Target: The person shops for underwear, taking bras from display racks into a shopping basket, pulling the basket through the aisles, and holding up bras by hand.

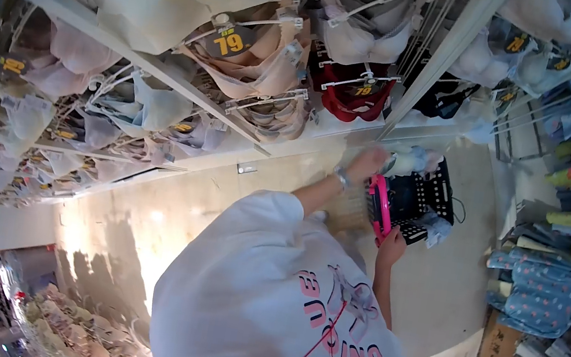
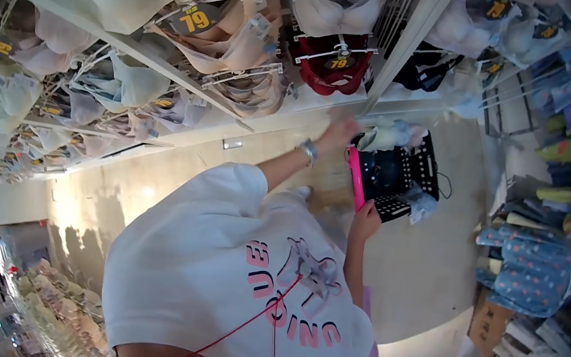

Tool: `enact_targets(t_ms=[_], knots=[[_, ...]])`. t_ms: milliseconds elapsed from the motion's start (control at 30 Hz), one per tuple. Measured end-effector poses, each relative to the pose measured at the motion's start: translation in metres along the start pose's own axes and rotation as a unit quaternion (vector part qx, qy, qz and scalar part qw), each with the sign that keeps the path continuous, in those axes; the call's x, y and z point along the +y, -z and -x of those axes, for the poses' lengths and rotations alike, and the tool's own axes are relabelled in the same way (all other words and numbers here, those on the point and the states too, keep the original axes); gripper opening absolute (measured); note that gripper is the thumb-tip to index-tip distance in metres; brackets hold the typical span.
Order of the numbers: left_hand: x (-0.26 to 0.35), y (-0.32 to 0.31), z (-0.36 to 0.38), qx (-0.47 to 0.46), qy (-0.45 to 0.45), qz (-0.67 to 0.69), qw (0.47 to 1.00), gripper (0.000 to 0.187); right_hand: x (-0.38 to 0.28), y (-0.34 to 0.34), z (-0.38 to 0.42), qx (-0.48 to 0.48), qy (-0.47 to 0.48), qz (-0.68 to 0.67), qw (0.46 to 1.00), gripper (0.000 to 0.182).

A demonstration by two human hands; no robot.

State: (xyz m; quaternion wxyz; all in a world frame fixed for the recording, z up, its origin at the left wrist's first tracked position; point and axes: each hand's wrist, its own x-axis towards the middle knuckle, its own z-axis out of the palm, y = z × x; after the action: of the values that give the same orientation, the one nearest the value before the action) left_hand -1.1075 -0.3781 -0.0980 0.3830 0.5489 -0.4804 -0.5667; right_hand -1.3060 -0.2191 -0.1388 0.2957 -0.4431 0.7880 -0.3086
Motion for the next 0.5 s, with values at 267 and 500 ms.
enact_targets(t_ms=[267, 500], knots=[[-0.02, -0.033, 0.066, -0.021, -0.217, -0.314, 0.924, 0.031, -0.036, 0.016, 0.019, -0.029, -0.002, -0.023, 0.999, 0.054], [-0.019, -0.005, 0.076, -0.087, -0.219, -0.414, 0.879, 0.045, -0.04, 0.016, 0.045, -0.061, 0.015, 0.061, 0.996, 0.055]])
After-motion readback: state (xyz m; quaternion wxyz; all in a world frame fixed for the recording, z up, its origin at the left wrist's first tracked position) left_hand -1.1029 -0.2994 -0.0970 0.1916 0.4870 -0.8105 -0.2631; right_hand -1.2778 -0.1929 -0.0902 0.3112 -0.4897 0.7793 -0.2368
